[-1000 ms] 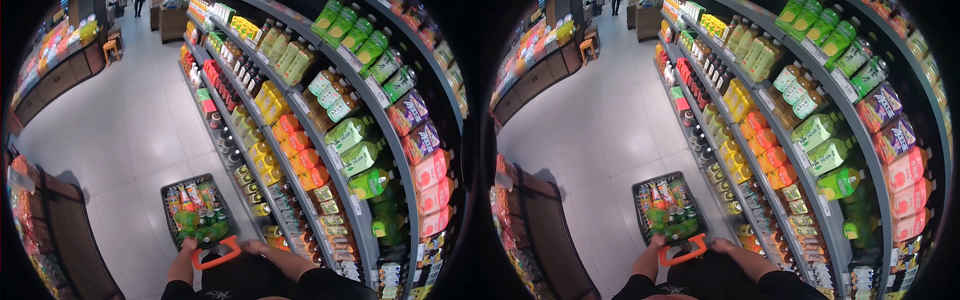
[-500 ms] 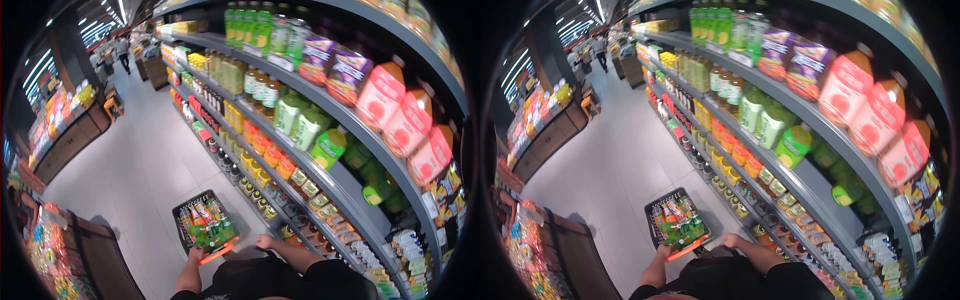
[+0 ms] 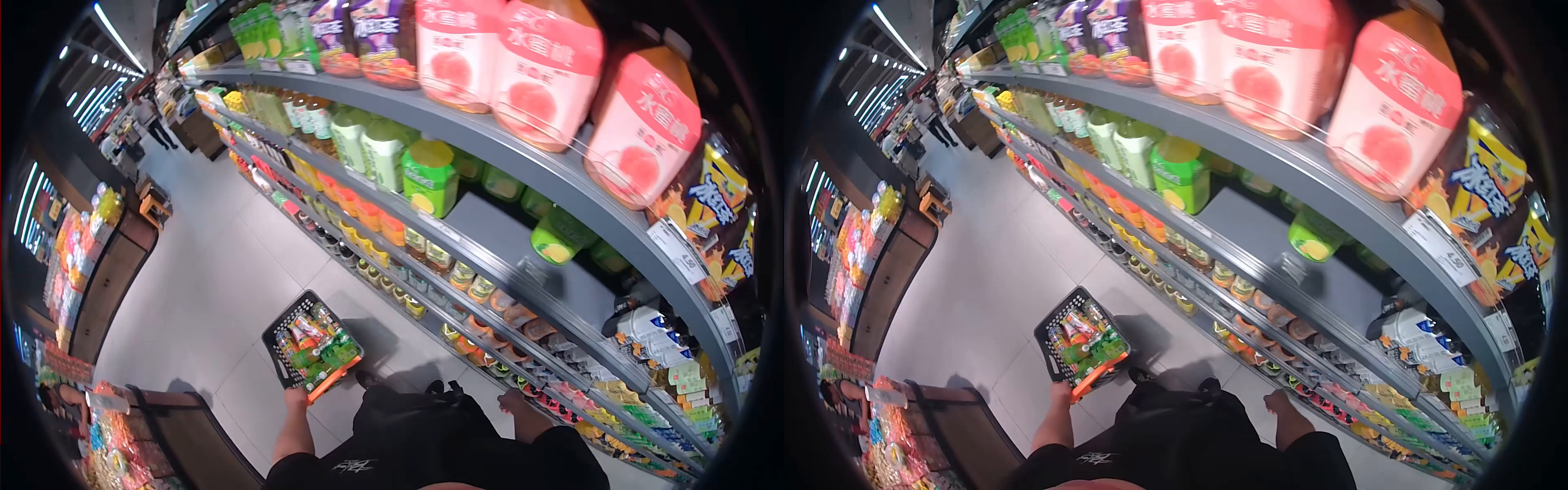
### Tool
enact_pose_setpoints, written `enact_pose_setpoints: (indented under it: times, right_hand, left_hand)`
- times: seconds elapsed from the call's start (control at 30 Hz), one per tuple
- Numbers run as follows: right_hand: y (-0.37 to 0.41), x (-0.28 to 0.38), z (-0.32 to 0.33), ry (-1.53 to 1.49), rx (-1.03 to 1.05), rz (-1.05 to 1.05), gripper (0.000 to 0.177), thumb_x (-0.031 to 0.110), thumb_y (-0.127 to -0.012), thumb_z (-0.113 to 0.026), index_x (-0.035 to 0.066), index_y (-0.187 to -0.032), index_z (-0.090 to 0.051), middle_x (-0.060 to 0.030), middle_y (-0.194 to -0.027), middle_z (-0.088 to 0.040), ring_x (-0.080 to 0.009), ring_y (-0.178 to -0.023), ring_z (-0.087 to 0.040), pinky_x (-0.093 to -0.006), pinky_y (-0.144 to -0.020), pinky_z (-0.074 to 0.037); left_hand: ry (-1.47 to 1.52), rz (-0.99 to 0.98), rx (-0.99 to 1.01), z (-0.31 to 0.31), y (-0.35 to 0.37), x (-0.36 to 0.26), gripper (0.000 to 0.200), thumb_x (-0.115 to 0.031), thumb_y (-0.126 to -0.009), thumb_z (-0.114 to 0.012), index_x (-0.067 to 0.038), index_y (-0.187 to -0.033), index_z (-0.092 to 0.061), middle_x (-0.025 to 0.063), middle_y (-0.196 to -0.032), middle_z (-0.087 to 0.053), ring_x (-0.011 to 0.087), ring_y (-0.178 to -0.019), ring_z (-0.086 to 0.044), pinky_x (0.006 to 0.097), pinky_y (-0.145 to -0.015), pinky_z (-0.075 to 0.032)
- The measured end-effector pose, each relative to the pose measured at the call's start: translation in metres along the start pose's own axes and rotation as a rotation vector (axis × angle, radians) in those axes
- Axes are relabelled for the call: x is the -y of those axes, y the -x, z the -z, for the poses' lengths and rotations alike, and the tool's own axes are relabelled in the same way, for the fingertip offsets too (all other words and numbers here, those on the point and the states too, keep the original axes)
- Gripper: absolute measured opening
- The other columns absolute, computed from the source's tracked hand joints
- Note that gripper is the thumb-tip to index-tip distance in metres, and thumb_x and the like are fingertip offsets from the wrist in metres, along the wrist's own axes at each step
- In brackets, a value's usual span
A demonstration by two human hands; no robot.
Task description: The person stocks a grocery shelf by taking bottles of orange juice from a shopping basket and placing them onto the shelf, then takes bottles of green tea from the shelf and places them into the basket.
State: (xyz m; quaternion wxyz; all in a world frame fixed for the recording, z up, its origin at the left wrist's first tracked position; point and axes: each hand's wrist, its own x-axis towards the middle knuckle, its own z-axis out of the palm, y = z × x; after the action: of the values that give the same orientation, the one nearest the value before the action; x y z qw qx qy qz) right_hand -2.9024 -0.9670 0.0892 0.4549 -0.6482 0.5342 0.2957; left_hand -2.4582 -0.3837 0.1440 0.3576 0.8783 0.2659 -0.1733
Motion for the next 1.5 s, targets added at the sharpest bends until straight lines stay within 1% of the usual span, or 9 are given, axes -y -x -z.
enact_pose_setpoints:
  times: [0.07, 0.13, 0.37, 0.5, 0.73, 0.83, 0.97, 1.07, 1.5]
  right_hand:
    - [-0.012, -0.014, -0.024, -0.129, -0.009, -0.016, 0.022, 0.019, -0.088, -0.063, -0.001, -0.081, -0.067, -0.0107, -0.071, -0.069, -0.0216, -0.052, -0.065, -0.0378, -0.047, -0.054]
    - [-0.004, -0.006, -0.048, -0.245, -0.011, 0.016, 0.031, 0.024, -0.086, -0.062, -0.002, -0.069, -0.068, -0.0137, -0.061, -0.066, -0.0232, -0.05, -0.064, -0.0384, -0.051, -0.054]
    - [-0.044, 0.003, -0.083, 0.223, -0.025, 0.353, 0.037, 0.037, -0.079, -0.073, 0.002, -0.09, -0.079, -0.0217, -0.089, -0.075, -0.0309, -0.082, -0.074, -0.0449, -0.077, -0.055]
    - [0.009, 0.064, -0.036, 0.125, -0.153, 0.433, 0.039, 0.039, -0.082, -0.07, 0.0, -0.083, -0.074, -0.0189, -0.083, -0.073, -0.0347, -0.079, -0.071, -0.044, -0.074, -0.055]
    - [0.303, 0.253, 0.089, -0.43, -0.247, 1.192, 0.008, 0.008, -0.098, -0.065, 0.001, -0.095, -0.063, -0.0006, -0.086, -0.064, -0.0068, -0.08, -0.057, -0.0264, -0.074, -0.049]
    - [0.372, 0.294, 0.142, -0.371, -0.888, 1.539, 0.007, 0.001, -0.089, -0.068, 0.003, -0.094, -0.064, -0.0076, -0.082, -0.065, -0.0209, -0.075, -0.064, -0.0328, -0.072, -0.052]
    - [0.4, 0.344, 0.209, -0.396, -1.552, 1.199, 0.022, 0.008, -0.087, -0.072, 0.002, -0.108, -0.066, -0.0184, -0.097, -0.069, -0.0361, -0.084, -0.065, -0.0436, -0.08, -0.051]
    - [0.38, 0.374, 0.254, -0.273, -1.529, 1.192, 0.04, 0.025, -0.088, -0.075, 0.002, -0.12, -0.067, -0.0221, -0.116, -0.069, -0.0415, -0.109, -0.064, -0.0477, -0.097, -0.049]
    - [0.404, 0.386, 0.228, -0.331, -1.313, 1.093, 0.069, 0.04, -0.08, -0.085, 0.001, -0.132, -0.061, -0.0215, -0.132, -0.062, -0.034, -0.122, -0.06, -0.0426, -0.107, -0.044]
  left_hand:
    - [-0.044, 0.152, 0.119, 0.015, 0.072, -0.082, 0.036, -0.031, -0.088, -0.069, 0.004, -0.096, -0.071, 0.0225, -0.09, -0.075, 0.0363, -0.085, -0.073, 0.0453, -0.082, -0.056]
    - [-0.173, -0.493, -0.064, -0.03, 0.038, -0.095, 0.035, -0.032, -0.09, -0.067, 0.002, -0.097, -0.071, 0.0211, -0.089, -0.075, 0.0369, -0.089, -0.074, 0.0458, -0.08, -0.056]
    - [0.412, -1.263, 0.135, -0.071, 0.234, -0.421, 0.015, -0.013, -0.096, -0.065, 0.001, -0.093, -0.06, 0.0125, -0.075, -0.063, 0.0224, -0.068, -0.062, 0.0349, -0.068, -0.052]
    - [0.583, -1.652, -0.223, -0.017, 0.335, -0.545, 0.026, -0.01, -0.09, -0.068, 0.002, -0.111, -0.059, 0.0168, -0.105, -0.061, 0.0311, -0.099, -0.062, 0.0414, -0.089, -0.05]
    - [0.464, -1.663, 0.06, -0.008, 0.364, -0.648, 0.037, -0.018, -0.089, -0.068, 0.001, -0.12, -0.063, 0.0255, -0.115, -0.068, 0.0439, -0.11, -0.063, 0.0454, -0.094, -0.05]
    - [0.412, -1.63, 0.028, -0.025, 0.353, -0.665, 0.034, -0.023, -0.089, -0.068, -0.004, -0.118, -0.069, 0.0214, -0.114, -0.072, 0.04, -0.11, -0.067, 0.0426, -0.089, -0.054]
    - [0.346, -1.619, 0.165, -0.015, 0.356, -0.661, 0.041, -0.029, -0.087, -0.073, -0.005, -0.12, -0.069, 0.0209, -0.115, -0.072, 0.0384, -0.109, -0.068, 0.0407, -0.089, -0.055]
    - [0.362, -1.632, 0.232, -0.017, 0.353, -0.655, 0.045, -0.034, -0.086, -0.075, -0.005, -0.121, -0.069, 0.0206, -0.115, -0.072, 0.037, -0.109, -0.069, 0.0401, -0.09, -0.056]
    - [0.444, -1.436, 0.459, -0.019, 0.34, -0.646, 0.044, -0.038, -0.078, -0.08, -0.007, -0.108, -0.074, 0.0145, -0.1, -0.077, 0.0272, -0.094, -0.074, 0.0385, -0.084, -0.056]
